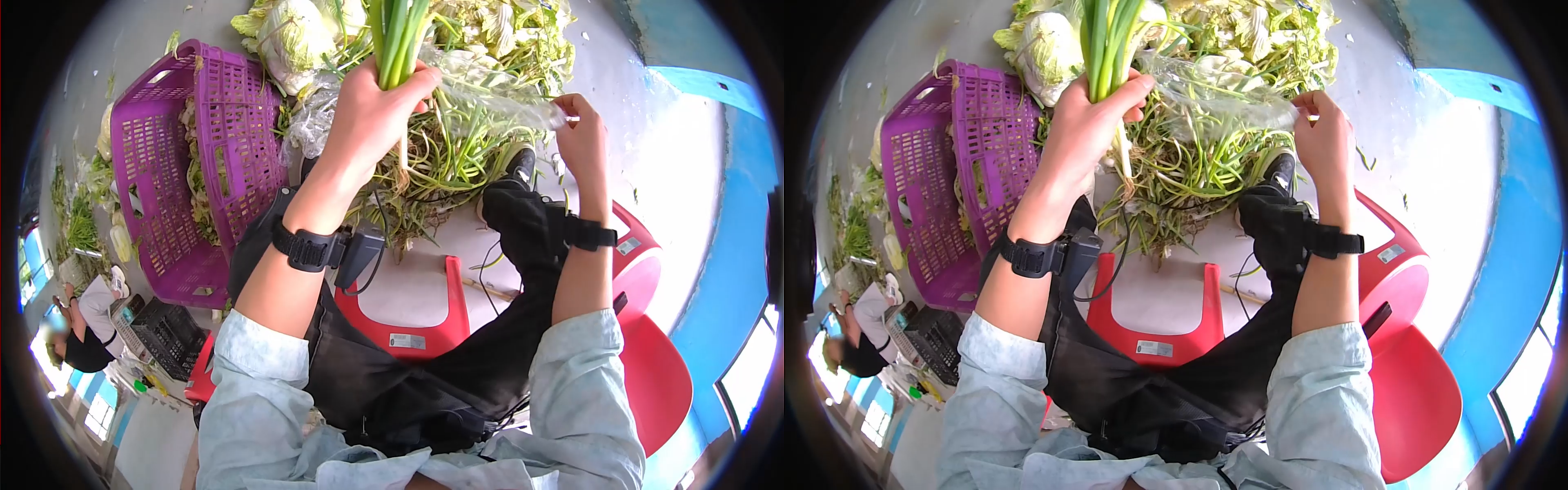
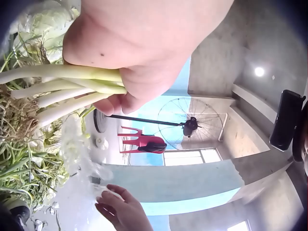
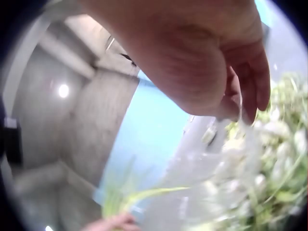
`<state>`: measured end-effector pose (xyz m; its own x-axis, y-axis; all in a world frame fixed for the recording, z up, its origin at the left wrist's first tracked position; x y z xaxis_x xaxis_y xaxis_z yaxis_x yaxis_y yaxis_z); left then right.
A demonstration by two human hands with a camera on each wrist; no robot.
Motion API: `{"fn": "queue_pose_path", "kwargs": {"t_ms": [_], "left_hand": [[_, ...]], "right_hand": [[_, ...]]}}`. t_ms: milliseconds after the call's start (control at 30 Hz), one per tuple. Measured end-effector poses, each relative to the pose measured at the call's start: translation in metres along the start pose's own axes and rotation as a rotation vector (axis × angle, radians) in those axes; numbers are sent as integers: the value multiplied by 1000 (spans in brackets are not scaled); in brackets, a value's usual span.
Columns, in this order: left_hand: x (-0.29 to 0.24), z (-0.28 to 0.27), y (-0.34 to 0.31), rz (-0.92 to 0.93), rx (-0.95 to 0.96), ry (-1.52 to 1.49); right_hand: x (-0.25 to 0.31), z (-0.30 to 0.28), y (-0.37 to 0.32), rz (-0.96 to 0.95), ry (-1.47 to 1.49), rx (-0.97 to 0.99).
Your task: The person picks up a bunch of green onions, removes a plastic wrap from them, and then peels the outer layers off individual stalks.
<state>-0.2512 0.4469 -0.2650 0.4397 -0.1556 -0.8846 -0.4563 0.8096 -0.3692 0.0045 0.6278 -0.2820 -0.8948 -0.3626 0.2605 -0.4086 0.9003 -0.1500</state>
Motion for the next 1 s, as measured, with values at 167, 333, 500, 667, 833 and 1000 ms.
{"fn": "queue_pose_path", "kwargs": {"t_ms": [167,333,500,667,833,1000], "left_hand": [[-2,-14,0,65,-46,-7],[-3,-12,-6,52,-65,16],[-2,-4,-14,39,-22,18],[0,-14,-15,101,-44,102],[6,-17,-12,57,-54,60],[-9,-32,-8,166,-150,110]], "right_hand": [[13,-23,-1,8,383,-97],[34,-31,-3,9,510,-146],[56,-23,-6,-79,766,-71],[80,-20,-13,-120,965,11],[105,-12,-15,-142,1176,155],[119,-8,-10,-232,1388,269]]}}
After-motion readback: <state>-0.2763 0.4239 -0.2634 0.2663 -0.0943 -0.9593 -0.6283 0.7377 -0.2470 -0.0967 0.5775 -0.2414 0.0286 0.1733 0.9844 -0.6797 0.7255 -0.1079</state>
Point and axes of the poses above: each hand's wrist, its own y-axis towards the middle knuckle, its own z-axis out of the palm, x = y × z, the point moved 10 cm from there along y, towards the middle knuckle, and after that the axes turned 14 degrees about -y, right-handed, at the moved point
